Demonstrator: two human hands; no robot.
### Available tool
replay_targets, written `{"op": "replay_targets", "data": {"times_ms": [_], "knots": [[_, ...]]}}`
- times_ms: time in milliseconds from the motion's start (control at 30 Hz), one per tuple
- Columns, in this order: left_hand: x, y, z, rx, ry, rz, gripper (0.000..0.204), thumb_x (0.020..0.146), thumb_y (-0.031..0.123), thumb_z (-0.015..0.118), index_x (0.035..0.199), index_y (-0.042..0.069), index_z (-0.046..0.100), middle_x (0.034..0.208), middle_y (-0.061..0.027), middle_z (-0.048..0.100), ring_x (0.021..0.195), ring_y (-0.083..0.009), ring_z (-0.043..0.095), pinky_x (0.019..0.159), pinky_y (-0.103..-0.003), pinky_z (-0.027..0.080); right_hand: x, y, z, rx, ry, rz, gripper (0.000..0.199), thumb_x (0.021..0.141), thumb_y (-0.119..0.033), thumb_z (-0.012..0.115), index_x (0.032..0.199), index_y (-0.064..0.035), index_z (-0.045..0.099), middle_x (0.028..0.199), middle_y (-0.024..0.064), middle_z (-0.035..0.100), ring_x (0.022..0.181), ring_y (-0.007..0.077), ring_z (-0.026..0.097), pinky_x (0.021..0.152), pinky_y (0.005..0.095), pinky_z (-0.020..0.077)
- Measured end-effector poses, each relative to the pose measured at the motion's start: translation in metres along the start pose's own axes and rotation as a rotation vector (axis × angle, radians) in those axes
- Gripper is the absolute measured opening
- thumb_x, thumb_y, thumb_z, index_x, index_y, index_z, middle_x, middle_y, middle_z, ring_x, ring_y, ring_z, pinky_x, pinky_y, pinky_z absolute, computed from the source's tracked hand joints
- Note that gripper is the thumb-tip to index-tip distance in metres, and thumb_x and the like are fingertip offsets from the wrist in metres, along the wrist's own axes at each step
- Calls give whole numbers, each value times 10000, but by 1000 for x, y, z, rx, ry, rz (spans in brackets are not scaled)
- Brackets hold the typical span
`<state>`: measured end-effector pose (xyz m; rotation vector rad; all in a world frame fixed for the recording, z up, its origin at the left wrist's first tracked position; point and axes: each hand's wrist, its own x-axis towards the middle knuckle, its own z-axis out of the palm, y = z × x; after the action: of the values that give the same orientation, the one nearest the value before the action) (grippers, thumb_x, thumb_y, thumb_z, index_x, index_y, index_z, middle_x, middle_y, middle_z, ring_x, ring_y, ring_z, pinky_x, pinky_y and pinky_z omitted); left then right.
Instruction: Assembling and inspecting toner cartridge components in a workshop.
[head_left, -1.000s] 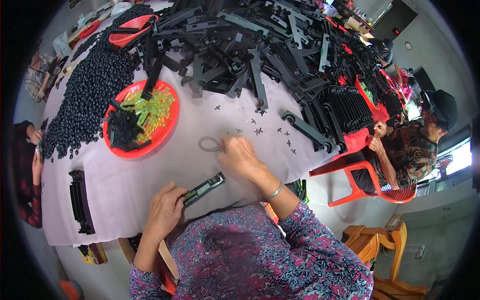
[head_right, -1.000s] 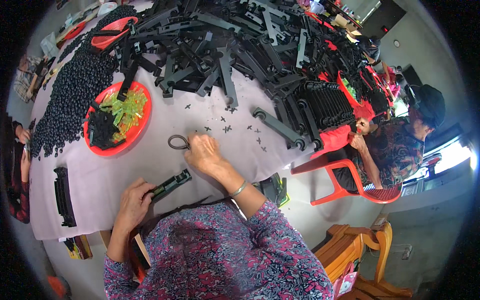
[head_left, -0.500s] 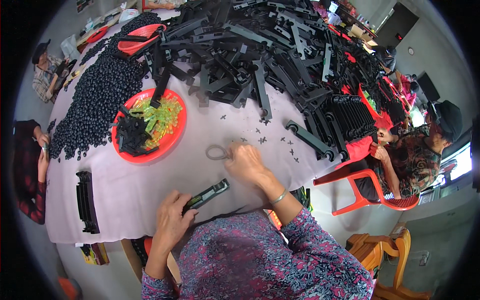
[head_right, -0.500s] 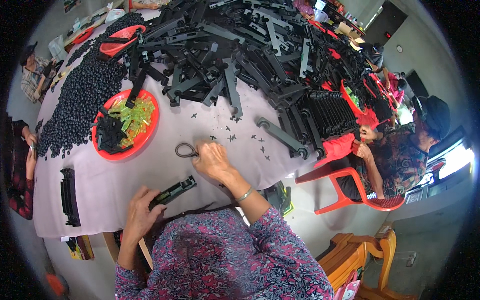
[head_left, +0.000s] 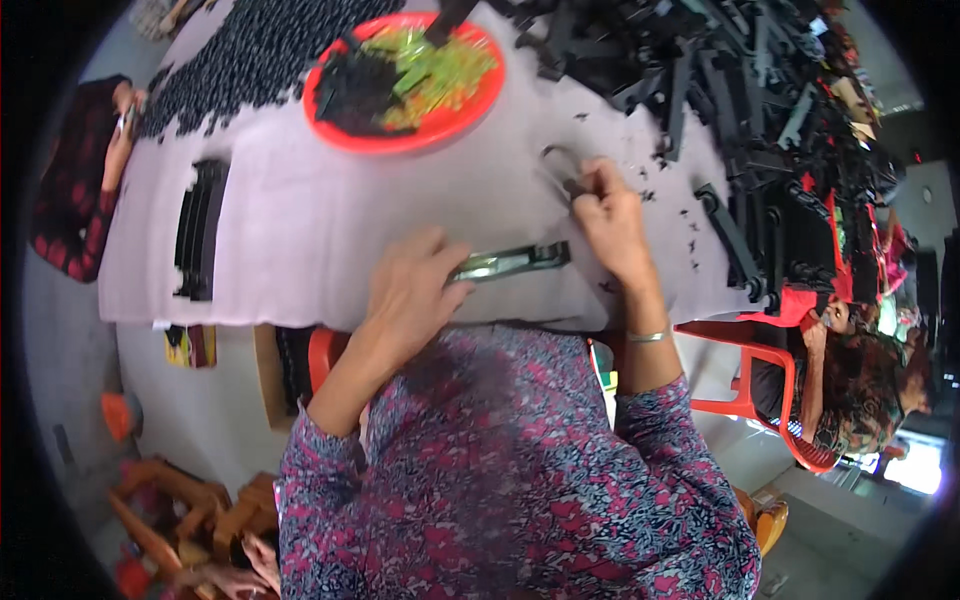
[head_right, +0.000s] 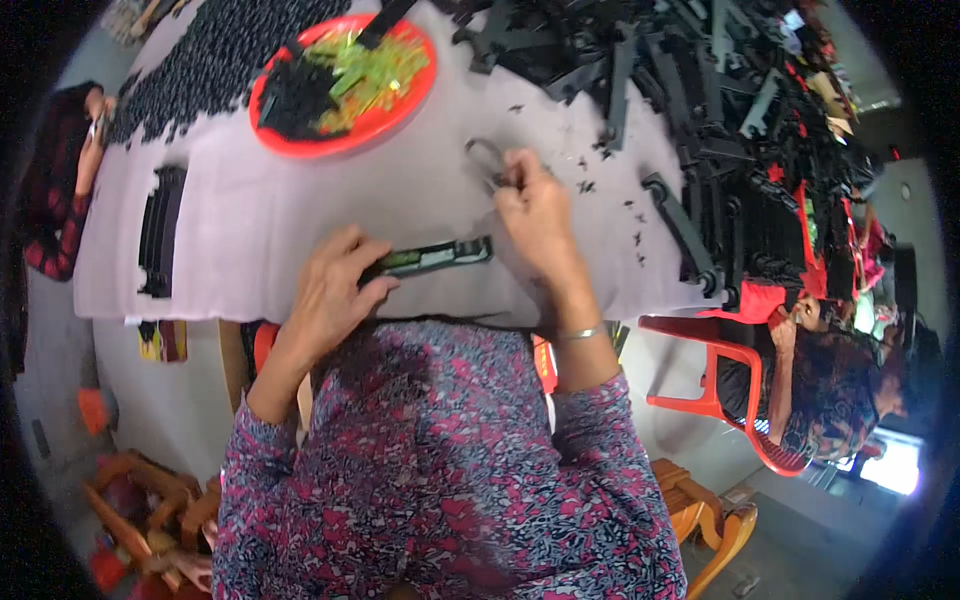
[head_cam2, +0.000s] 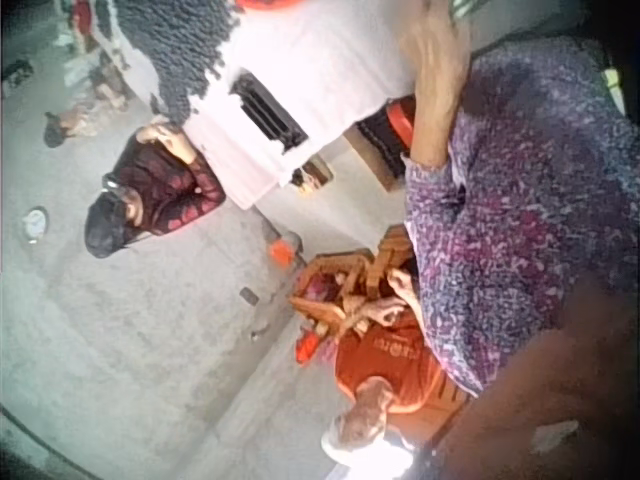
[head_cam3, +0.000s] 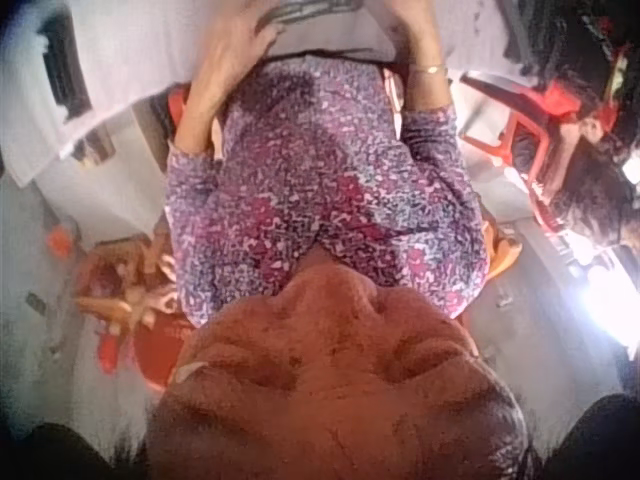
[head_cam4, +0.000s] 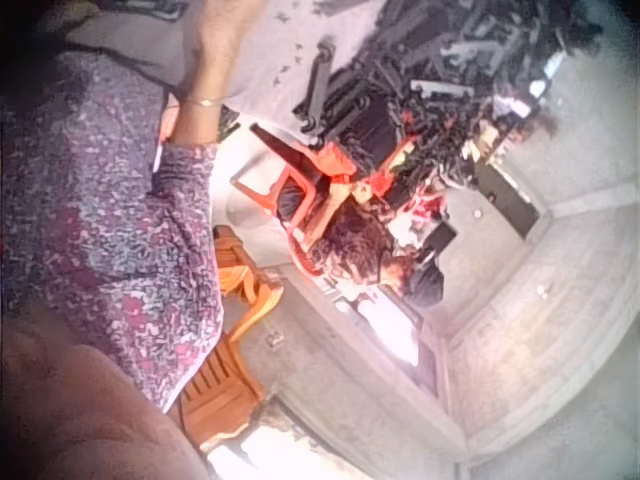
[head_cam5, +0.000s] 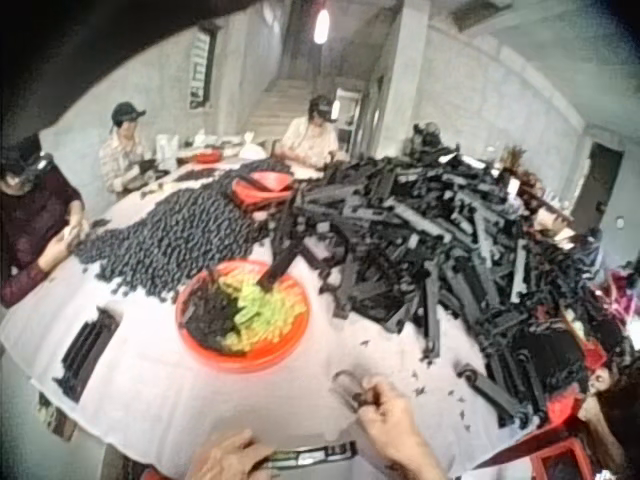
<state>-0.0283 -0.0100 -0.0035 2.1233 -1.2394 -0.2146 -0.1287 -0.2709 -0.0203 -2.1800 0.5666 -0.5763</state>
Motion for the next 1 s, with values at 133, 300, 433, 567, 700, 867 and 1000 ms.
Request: {"op": "replay_targets", "data": {"times_ms": [133,300,433,567,700,867,1000], "knots": [[0,-5,-1,19,3,6,329,771,163,793,1054,27,694,938,-136,583,901,-356,588,777,-445,471,-4,-38,-19,681,-100,217,291,861,-38,476,1110,3,620,852,5,549,624,67,406,536,225,326],[1,-8,5,29,17,-6,329,753,168,802,1036,31,704,924,-124,580,900,-339,589,771,-447,471,-4,-82,-25,1381,-292,48,412,988,-365,514,738,-54,411,739,10,348,593,98,302,507,258,232],[2,-9,5,20,30,0,322,752,175,804,1027,35,714,922,-118,580,899,-329,592,769,-446,474,-3,-95,7,1531,-268,90,546,1060,-438,427,639,-93,385,594,-17,308,490,103,214,477,292,210],[3,-10,6,-6,40,1,321,742,172,804,1017,33,715,914,-117,575,901,-329,591,775,-451,478,-11,-90,41,1488,-360,66,592,1092,-428,370,596,-104,345,556,-7,297,494,116,205,475,309,202],[3,-11,6,-17,62,19,315,729,179,808,993,36,714,893,-112,567,890,-327,588,765,-457,477,-12,-89,47,1453,-422,-4,622,1102,-452,337,578,-117,320,556,-11,290,503,113,189,480,310,194],[4,-13,8,-24,64,19,318,714,196,817,976,45,719,875,-105,561,865,-322,585,744,-454,474,-15,-82,52,1341,-469,-35,612,1084,-474,337,568,-147,298,557,-23,280,500,112,167,477,312,186],[4,-14,9,-33,73,28,321,711,199,817,976,45,722,872,-105,560,862,-324,583,739,-454,471,-15,-77,58,1328,-440,12,603,1072,-469,360,566,-148,300,556,-26,280,501,114,171,482,317,182]]}}
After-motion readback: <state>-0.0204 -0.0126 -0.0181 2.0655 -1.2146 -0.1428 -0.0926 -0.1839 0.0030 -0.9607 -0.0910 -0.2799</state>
